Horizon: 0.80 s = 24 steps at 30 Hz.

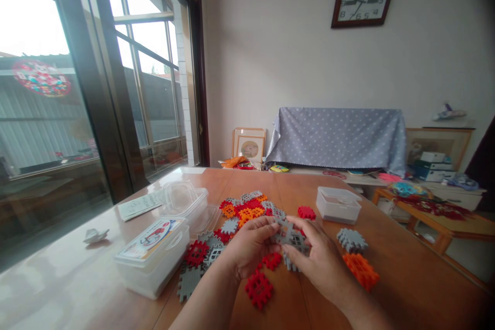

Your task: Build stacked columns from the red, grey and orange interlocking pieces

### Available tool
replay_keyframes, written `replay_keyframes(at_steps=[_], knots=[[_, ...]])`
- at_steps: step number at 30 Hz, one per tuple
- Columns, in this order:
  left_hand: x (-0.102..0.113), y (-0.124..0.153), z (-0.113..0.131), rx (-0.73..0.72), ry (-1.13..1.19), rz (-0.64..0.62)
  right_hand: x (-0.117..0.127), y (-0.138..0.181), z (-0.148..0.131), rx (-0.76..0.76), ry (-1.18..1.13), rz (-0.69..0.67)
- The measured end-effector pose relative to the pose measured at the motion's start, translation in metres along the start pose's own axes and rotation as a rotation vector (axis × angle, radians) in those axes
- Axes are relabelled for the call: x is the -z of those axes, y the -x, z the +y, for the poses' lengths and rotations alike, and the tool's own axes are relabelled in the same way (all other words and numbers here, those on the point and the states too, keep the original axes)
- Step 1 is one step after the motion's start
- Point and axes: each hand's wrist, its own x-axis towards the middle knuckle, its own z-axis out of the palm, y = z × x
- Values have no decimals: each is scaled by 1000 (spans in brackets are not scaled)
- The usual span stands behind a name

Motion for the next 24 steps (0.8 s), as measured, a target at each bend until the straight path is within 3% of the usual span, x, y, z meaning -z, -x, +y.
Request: replay_keyframes(at_steps=[4,9,14,21,24], knots=[[-4,2,-1,35,22,45,1,-1,3,-47,49,76],[-6,0,-3,-1,-32,62,3,0,-2,-81,48,74],[-1,-4,-4,-100,-101,116,8,0,-8,-110,-136,63],[-2,-2,0,-80,-136,33,10,-2,-4,-209,-322,107],[-4,-1,-1,-76,-104,17,7,-2,2,-260,-422,40]])
